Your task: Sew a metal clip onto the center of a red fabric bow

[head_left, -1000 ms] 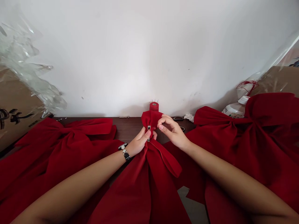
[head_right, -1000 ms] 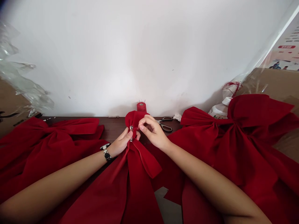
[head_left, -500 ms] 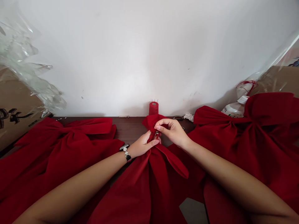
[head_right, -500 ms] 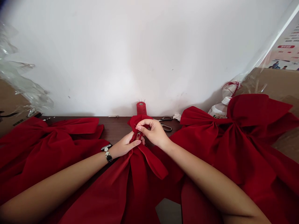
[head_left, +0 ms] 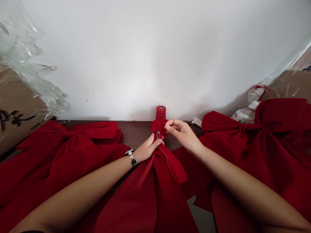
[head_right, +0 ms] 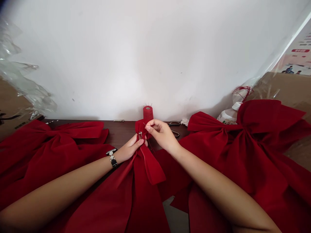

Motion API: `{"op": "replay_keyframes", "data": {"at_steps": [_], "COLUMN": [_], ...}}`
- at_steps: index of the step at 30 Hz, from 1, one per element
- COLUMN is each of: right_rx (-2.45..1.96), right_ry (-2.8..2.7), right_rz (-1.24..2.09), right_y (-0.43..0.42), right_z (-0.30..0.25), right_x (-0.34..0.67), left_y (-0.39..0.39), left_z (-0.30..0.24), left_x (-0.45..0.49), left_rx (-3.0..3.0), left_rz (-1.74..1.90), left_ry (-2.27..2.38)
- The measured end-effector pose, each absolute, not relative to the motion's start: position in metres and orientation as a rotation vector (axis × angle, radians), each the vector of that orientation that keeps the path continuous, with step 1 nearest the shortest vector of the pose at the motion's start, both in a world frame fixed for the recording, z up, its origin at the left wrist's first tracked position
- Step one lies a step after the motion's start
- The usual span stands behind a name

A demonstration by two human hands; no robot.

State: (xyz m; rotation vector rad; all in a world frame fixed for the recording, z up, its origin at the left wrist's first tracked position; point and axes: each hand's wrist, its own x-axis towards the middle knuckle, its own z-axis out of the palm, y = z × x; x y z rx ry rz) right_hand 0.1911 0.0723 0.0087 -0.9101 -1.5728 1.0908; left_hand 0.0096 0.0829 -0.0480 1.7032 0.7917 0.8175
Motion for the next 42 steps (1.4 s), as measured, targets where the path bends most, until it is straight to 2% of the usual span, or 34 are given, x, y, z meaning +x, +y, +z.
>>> {"op": "replay_keyframes", "data": {"at_steps": [6, 11, 26, 42], "right_rx": [-1.064, -1.116, -1.157, -1.044], "right_ry": [-1.583, -1.744, -1.913, -1.940], "right_rz": [0.733, 0.822, 0.715, 0.754], "right_y": [0.059, 0.052, 0.047, 0.042], "right_z": [0.022, 0.007, -0.001, 0.000], "right_x": [0.194, 0.180, 0.175, 0.174], "left_y": [0.084, 0.085, 0.081, 0.079], "left_z": [-0.056, -0.058, -0.053, -0.056], "left_x": [0.006, 0.006, 0.006, 0.001], "left_rx": [1.432, 1.586, 1.733, 1.628], "left_rz": [0.817, 0.866, 0.851, 0.869], "left_ry": [0.678, 0.802, 0.801, 0.722]}}
